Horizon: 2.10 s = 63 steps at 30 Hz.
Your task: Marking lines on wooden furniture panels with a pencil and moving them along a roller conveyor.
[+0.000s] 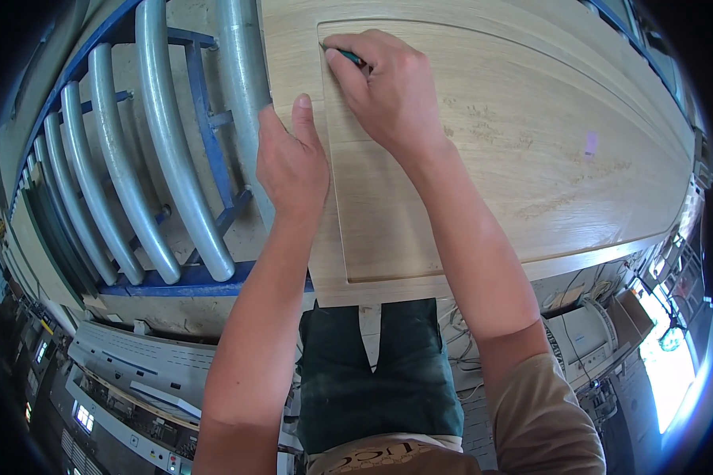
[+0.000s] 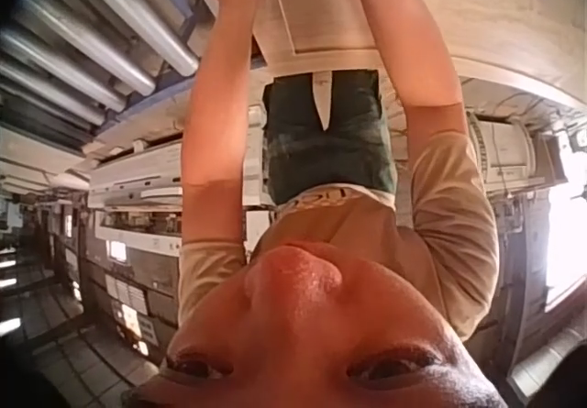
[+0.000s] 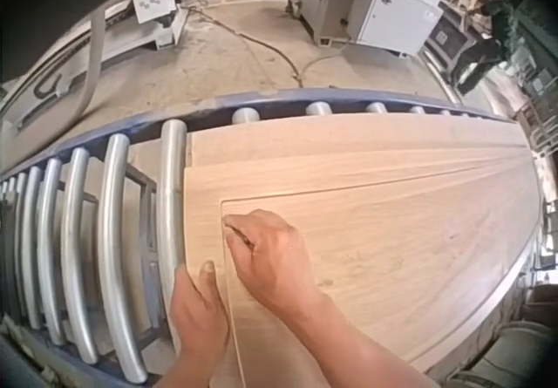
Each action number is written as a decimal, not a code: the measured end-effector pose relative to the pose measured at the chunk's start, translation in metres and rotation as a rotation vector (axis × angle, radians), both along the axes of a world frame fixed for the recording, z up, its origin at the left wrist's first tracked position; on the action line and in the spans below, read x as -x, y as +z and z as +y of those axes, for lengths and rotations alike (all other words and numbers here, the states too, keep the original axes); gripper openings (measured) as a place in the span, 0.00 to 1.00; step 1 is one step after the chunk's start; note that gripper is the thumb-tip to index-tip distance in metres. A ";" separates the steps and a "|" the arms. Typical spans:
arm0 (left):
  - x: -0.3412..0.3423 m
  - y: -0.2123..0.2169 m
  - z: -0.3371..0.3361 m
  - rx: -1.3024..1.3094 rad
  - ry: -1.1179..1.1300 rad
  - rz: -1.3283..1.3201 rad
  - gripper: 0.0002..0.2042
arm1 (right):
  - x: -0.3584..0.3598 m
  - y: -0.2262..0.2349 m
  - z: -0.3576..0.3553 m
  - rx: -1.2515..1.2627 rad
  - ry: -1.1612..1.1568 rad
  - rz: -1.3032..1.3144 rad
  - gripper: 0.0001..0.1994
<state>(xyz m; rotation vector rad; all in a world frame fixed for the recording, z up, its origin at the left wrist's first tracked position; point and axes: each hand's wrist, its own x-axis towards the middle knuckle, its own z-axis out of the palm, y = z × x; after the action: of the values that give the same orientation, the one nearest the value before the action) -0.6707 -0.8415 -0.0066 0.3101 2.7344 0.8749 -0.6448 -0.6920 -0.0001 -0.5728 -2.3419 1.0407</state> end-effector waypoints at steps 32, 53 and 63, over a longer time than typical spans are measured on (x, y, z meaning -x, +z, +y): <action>0.000 0.003 0.001 -0.013 0.015 -0.057 0.23 | -0.065 0.015 -0.036 0.142 0.140 -0.077 0.06; -0.003 -0.004 -0.001 -0.101 -0.014 0.052 0.27 | -0.128 0.023 -0.086 0.249 0.127 -0.133 0.08; -0.004 -0.005 0.002 -0.095 -0.011 0.077 0.22 | -0.157 0.025 -0.108 0.264 0.169 -0.155 0.11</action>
<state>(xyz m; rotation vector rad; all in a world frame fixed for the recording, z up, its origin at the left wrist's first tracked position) -0.6663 -0.8391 -0.0112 0.3843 2.7637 1.0116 -0.4878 -0.7998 0.0249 -0.5782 -2.4375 1.4449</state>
